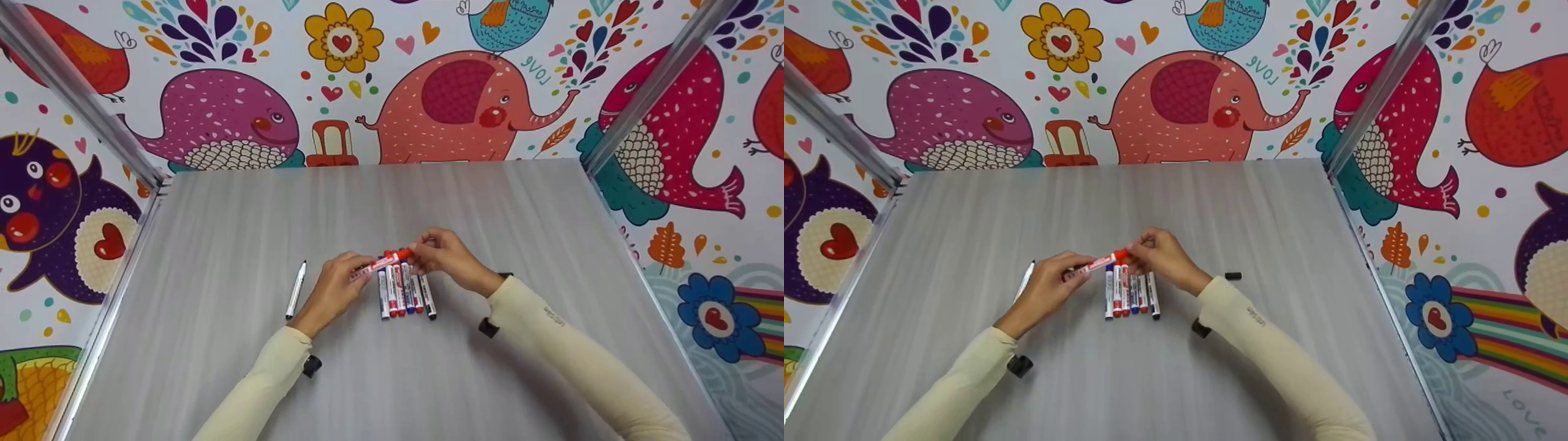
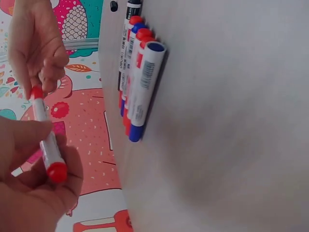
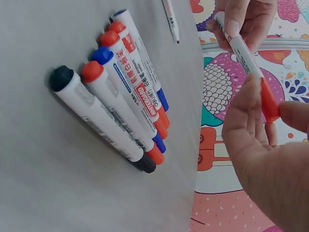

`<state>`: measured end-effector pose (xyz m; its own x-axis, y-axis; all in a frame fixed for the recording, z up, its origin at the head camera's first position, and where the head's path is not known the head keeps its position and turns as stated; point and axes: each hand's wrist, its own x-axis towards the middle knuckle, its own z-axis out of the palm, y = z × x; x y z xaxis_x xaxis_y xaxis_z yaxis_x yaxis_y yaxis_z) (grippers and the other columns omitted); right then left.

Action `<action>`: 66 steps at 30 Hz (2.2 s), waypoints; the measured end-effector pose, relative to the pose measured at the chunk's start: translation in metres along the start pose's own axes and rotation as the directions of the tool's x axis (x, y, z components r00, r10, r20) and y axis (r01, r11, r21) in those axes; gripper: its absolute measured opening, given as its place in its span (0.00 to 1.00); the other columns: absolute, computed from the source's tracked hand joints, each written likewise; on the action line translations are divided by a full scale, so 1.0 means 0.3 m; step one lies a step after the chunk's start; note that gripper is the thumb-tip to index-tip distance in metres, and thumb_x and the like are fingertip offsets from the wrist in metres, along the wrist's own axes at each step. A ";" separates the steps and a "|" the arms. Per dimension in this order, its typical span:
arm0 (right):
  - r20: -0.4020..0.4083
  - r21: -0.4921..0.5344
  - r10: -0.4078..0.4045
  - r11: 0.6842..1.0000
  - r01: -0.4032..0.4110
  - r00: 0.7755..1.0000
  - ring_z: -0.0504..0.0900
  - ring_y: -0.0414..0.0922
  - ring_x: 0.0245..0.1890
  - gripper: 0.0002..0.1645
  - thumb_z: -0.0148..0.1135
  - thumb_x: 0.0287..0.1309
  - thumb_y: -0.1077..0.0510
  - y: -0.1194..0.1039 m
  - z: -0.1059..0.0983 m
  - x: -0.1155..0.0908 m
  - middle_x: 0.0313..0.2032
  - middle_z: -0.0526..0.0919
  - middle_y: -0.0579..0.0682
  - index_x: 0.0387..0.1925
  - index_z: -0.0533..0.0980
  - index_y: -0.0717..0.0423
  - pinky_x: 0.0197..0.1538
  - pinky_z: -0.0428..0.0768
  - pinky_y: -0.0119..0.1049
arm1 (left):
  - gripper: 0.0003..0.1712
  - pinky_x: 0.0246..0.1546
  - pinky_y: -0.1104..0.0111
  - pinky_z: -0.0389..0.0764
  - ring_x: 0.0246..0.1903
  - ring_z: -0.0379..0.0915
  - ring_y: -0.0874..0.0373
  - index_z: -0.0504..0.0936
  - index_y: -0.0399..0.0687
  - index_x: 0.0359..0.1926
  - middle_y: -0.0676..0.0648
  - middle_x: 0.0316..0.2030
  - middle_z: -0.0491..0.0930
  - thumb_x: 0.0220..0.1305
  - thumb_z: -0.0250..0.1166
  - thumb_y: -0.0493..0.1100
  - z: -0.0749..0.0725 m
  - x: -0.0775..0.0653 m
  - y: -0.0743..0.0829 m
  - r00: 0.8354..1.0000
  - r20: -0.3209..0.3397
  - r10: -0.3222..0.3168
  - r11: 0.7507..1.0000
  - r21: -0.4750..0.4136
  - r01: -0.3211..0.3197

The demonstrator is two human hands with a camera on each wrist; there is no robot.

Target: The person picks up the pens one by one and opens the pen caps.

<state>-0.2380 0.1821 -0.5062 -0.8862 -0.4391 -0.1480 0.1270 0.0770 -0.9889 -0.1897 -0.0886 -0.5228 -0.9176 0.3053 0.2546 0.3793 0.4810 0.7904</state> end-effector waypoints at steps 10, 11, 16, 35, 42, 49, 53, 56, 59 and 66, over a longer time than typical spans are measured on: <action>0.134 -0.143 0.068 0.989 -0.048 0.989 0.88 0.48 0.36 0.14 0.65 0.79 0.59 -0.026 -0.099 -0.133 0.44 0.87 0.68 0.56 0.83 0.65 0.51 0.91 0.51 | 0.14 0.50 0.62 0.85 0.45 0.82 0.57 0.93 0.43 0.57 0.49 0.48 0.90 0.73 0.74 0.35 0.016 0.039 0.056 0.987 0.160 -0.009 0.994 -0.107 0.026; 0.148 -0.161 0.064 0.986 -0.040 0.987 0.88 0.48 0.36 0.14 0.65 0.79 0.58 -0.030 -0.105 -0.143 0.44 0.87 0.69 0.56 0.84 0.65 0.50 0.91 0.51 | 0.14 0.49 0.63 0.84 0.45 0.81 0.57 0.93 0.44 0.57 0.49 0.48 0.89 0.73 0.74 0.35 0.019 0.040 0.061 0.985 0.171 -0.020 0.992 -0.121 0.041; 0.187 -0.244 0.060 0.970 -0.012 0.981 0.87 0.51 0.34 0.14 0.67 0.79 0.55 -0.060 -0.121 -0.182 0.39 0.89 0.60 0.54 0.88 0.61 0.45 0.91 0.41 | 0.14 0.46 0.68 0.83 0.43 0.80 0.56 0.93 0.44 0.57 0.49 0.48 0.90 0.72 0.75 0.37 0.030 0.038 0.091 0.980 0.197 -0.042 0.979 -0.189 0.080; 0.238 -0.333 -0.003 0.939 0.084 0.971 0.84 0.47 0.30 0.11 0.68 0.78 0.55 -0.148 -0.109 -0.231 0.34 0.89 0.53 0.50 0.92 0.55 0.41 0.89 0.36 | 0.10 0.46 0.65 0.86 0.40 0.83 0.60 0.95 0.42 0.50 0.53 0.42 0.91 0.68 0.78 0.35 0.020 0.031 0.211 0.995 0.023 0.093 0.986 -0.143 -0.089; 0.190 -0.435 -0.105 0.882 0.180 0.976 0.83 0.48 0.30 0.09 0.71 0.76 0.56 -0.173 -0.091 -0.248 0.31 0.87 0.47 0.48 0.92 0.53 0.38 0.86 0.34 | 0.09 0.41 0.66 0.83 0.37 0.82 0.60 0.96 0.41 0.47 0.54 0.38 0.91 0.66 0.79 0.34 0.009 0.028 0.237 0.997 -0.007 0.082 0.986 -0.148 -0.083; 0.195 -0.529 -0.250 0.787 0.317 0.948 0.81 0.47 0.30 0.09 0.71 0.74 0.60 -0.174 -0.082 -0.262 0.31 0.86 0.45 0.50 0.92 0.54 0.34 0.81 0.33 | 0.07 0.39 0.65 0.82 0.35 0.82 0.60 0.96 0.42 0.45 0.53 0.39 0.93 0.68 0.79 0.36 0.010 0.015 0.260 0.996 -0.036 0.087 0.988 -0.126 -0.091; 0.205 -0.570 -0.328 0.726 0.385 0.922 0.83 0.46 0.31 0.10 0.71 0.74 0.60 -0.146 -0.077 -0.264 0.33 0.88 0.44 0.52 0.92 0.53 0.36 0.84 0.33 | 0.06 0.38 0.66 0.81 0.34 0.82 0.60 0.96 0.42 0.45 0.51 0.38 0.93 0.69 0.78 0.36 0.014 0.014 0.255 0.997 -0.024 0.068 0.990 -0.119 -0.070; 0.218 -0.605 -0.383 0.669 0.432 0.898 0.82 0.42 0.32 0.11 0.71 0.74 0.58 -0.133 -0.074 -0.262 0.35 0.89 0.44 0.53 0.91 0.54 0.37 0.85 0.33 | 0.07 0.38 0.67 0.83 0.33 0.83 0.61 0.96 0.40 0.46 0.50 0.39 0.94 0.70 0.77 0.36 0.012 0.014 0.254 0.999 -0.014 0.050 0.990 -0.132 -0.051; 0.235 -0.645 -0.445 0.594 0.481 0.864 0.83 0.41 0.32 0.13 0.70 0.74 0.56 -0.125 -0.069 -0.260 0.38 0.90 0.46 0.53 0.91 0.56 0.39 0.87 0.33 | 0.07 0.36 0.67 0.84 0.32 0.84 0.61 0.95 0.39 0.46 0.48 0.38 0.94 0.70 0.76 0.35 0.011 0.015 0.257 0.999 -0.012 0.034 0.988 -0.149 -0.035; 0.285 -0.686 -0.564 0.445 0.576 0.775 0.87 0.43 0.36 0.12 0.71 0.71 0.60 -0.110 -0.062 -0.263 0.41 0.92 0.51 0.52 0.90 0.61 0.45 0.90 0.36 | 0.07 0.35 0.70 0.82 0.31 0.82 0.62 0.95 0.37 0.47 0.48 0.38 0.94 0.71 0.75 0.34 0.010 0.015 0.273 1.000 0.018 -0.004 0.988 -0.154 0.007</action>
<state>-0.1805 0.2309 -0.4616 -0.6316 -0.6385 0.4398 -0.7594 0.3951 -0.5169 -0.1625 -0.0454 -0.4584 -0.9170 0.3182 0.2407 0.3499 0.3513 0.8684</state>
